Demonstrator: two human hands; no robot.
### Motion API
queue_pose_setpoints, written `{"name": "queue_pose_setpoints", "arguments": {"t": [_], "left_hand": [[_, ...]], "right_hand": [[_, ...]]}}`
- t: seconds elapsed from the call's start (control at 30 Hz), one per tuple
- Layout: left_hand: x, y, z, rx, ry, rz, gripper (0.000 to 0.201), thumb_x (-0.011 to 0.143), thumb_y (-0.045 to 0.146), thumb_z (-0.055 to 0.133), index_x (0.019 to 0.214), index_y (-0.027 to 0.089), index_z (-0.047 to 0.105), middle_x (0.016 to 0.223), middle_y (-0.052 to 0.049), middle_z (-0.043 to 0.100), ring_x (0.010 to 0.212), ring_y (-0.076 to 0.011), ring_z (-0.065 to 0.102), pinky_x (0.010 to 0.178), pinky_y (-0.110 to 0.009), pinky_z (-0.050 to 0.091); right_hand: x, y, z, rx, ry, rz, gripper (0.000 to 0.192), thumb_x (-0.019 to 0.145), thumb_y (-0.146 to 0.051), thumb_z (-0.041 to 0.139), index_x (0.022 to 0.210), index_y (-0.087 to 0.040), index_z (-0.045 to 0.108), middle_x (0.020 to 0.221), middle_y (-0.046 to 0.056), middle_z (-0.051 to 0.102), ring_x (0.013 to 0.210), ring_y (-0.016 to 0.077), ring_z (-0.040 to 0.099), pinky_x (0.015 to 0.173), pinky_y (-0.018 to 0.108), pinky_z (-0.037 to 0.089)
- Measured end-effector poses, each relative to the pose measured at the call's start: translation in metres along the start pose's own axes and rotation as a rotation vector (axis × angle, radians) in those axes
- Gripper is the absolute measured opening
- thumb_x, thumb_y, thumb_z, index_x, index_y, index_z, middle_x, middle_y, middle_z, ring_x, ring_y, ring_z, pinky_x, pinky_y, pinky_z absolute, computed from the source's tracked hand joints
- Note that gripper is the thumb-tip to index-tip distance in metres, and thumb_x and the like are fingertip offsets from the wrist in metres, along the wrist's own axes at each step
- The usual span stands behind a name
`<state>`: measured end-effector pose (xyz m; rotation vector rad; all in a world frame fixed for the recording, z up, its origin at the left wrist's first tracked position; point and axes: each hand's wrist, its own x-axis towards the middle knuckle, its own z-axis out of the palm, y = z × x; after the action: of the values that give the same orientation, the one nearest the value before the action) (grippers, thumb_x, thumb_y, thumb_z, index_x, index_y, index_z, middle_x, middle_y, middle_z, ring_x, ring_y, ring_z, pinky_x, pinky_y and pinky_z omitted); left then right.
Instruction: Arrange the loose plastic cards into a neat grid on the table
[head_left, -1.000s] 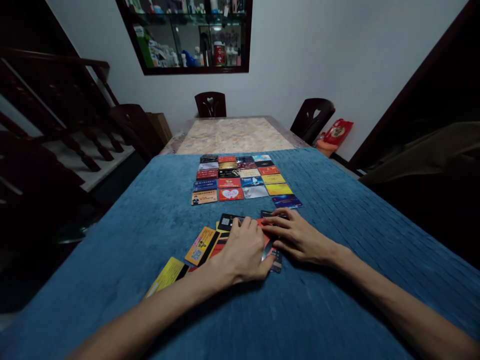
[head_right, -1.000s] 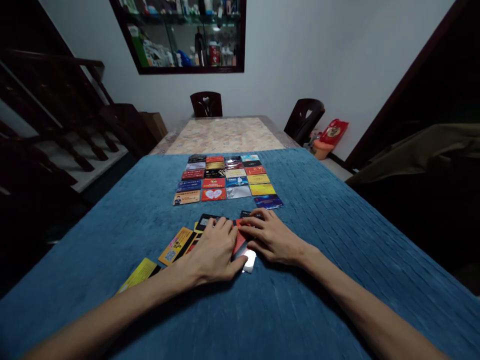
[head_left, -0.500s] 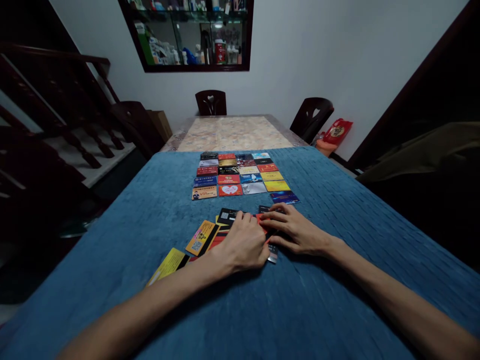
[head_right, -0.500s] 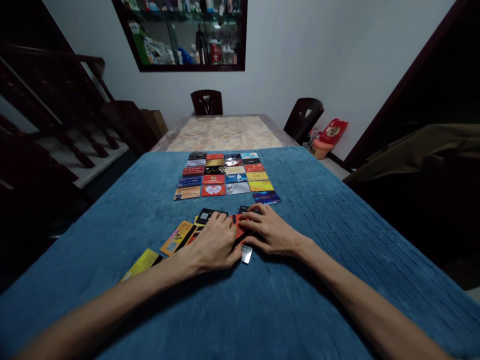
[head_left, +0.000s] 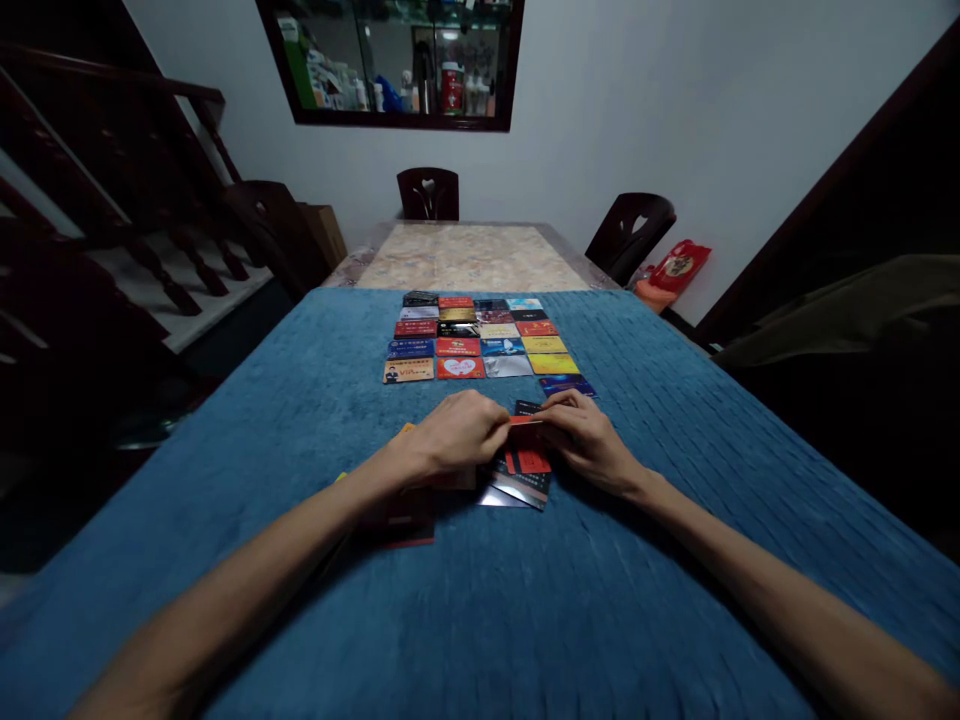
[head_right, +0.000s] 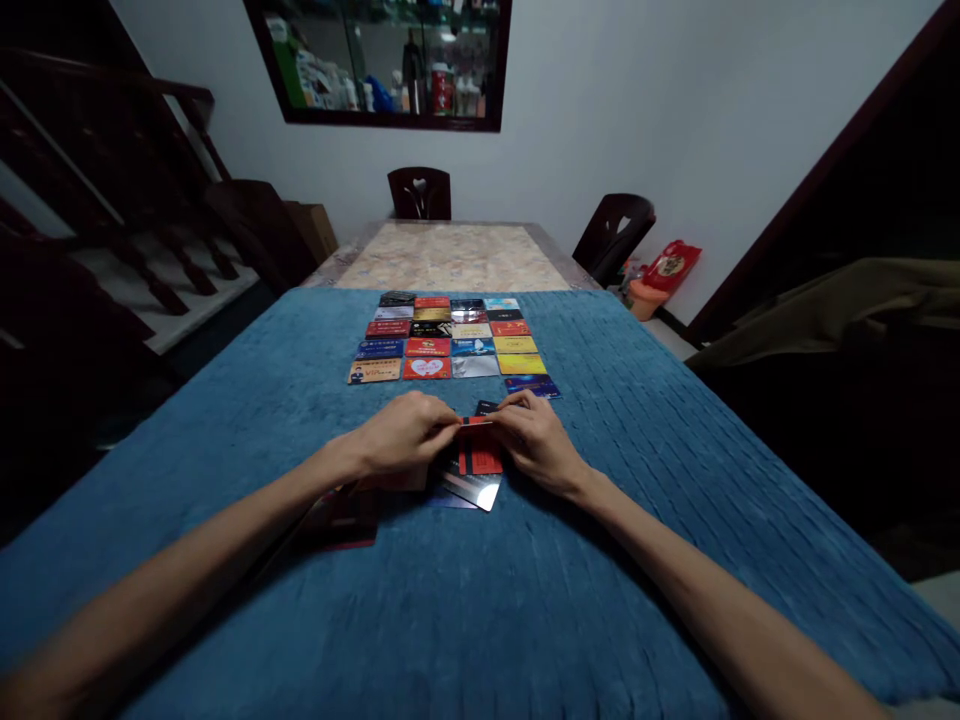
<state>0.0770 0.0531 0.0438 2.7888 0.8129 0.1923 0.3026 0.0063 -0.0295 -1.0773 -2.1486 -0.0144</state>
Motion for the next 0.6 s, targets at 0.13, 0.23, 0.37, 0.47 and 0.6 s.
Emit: {"name": "queue_pose_setpoints", "arguments": {"t": [0.13, 0.23, 0.37, 0.47, 0.6], "left_hand": [[0.003, -0.019, -0.001, -0.168, 0.035, 0.034, 0.026, 0.085, 0.01, 0.047, 0.082, 0.013, 0.073, 0.074, -0.005, 0.071, 0.065, -0.0116, 0.059, 0.061, -0.023, 0.037], [0.004, -0.026, 0.0, -0.225, 0.052, 0.03, 0.029, 0.08, 0.006, 0.047, 0.086, 0.013, 0.074, 0.075, -0.004, 0.071, 0.065, -0.0111, 0.059, 0.062, -0.022, 0.038], [0.003, -0.029, 0.003, -0.245, 0.071, 0.029, 0.033, 0.076, 0.003, 0.047, 0.091, 0.013, 0.075, 0.078, -0.005, 0.073, 0.068, -0.0123, 0.061, 0.063, -0.023, 0.04], [0.003, -0.03, 0.006, -0.247, 0.102, 0.021, 0.04, 0.075, 0.002, 0.048, 0.103, 0.014, 0.073, 0.084, -0.006, 0.075, 0.074, -0.0142, 0.064, 0.067, -0.024, 0.043], [0.004, -0.031, 0.008, -0.223, 0.123, 0.003, 0.042, 0.077, 0.002, 0.049, 0.111, 0.014, 0.071, 0.091, -0.009, 0.076, 0.079, -0.0167, 0.067, 0.07, -0.026, 0.046]], "right_hand": [[0.002, -0.005, -0.002, 0.051, 0.065, 0.074, 0.021, 0.094, -0.019, 0.054, 0.107, -0.021, 0.07, 0.09, 0.008, 0.067, 0.086, 0.0222, 0.061, 0.074, 0.039, 0.053], [0.002, -0.006, -0.003, 0.053, 0.075, 0.104, 0.022, 0.094, -0.018, 0.054, 0.109, -0.021, 0.068, 0.09, 0.008, 0.066, 0.085, 0.0217, 0.062, 0.074, 0.038, 0.054], [0.001, -0.004, -0.002, 0.053, 0.075, 0.12, 0.025, 0.093, -0.019, 0.054, 0.114, -0.023, 0.065, 0.093, 0.007, 0.066, 0.087, 0.0218, 0.063, 0.075, 0.039, 0.054], [0.001, -0.004, -0.001, 0.045, 0.072, 0.128, 0.03, 0.092, -0.017, 0.054, 0.12, -0.025, 0.063, 0.091, 0.006, 0.066, 0.086, 0.0218, 0.063, 0.075, 0.039, 0.054], [0.001, -0.005, -0.001, 0.03, 0.066, 0.112, 0.034, 0.092, -0.016, 0.054, 0.124, -0.025, 0.06, 0.088, 0.006, 0.066, 0.087, 0.0226, 0.062, 0.076, 0.04, 0.053]]}}
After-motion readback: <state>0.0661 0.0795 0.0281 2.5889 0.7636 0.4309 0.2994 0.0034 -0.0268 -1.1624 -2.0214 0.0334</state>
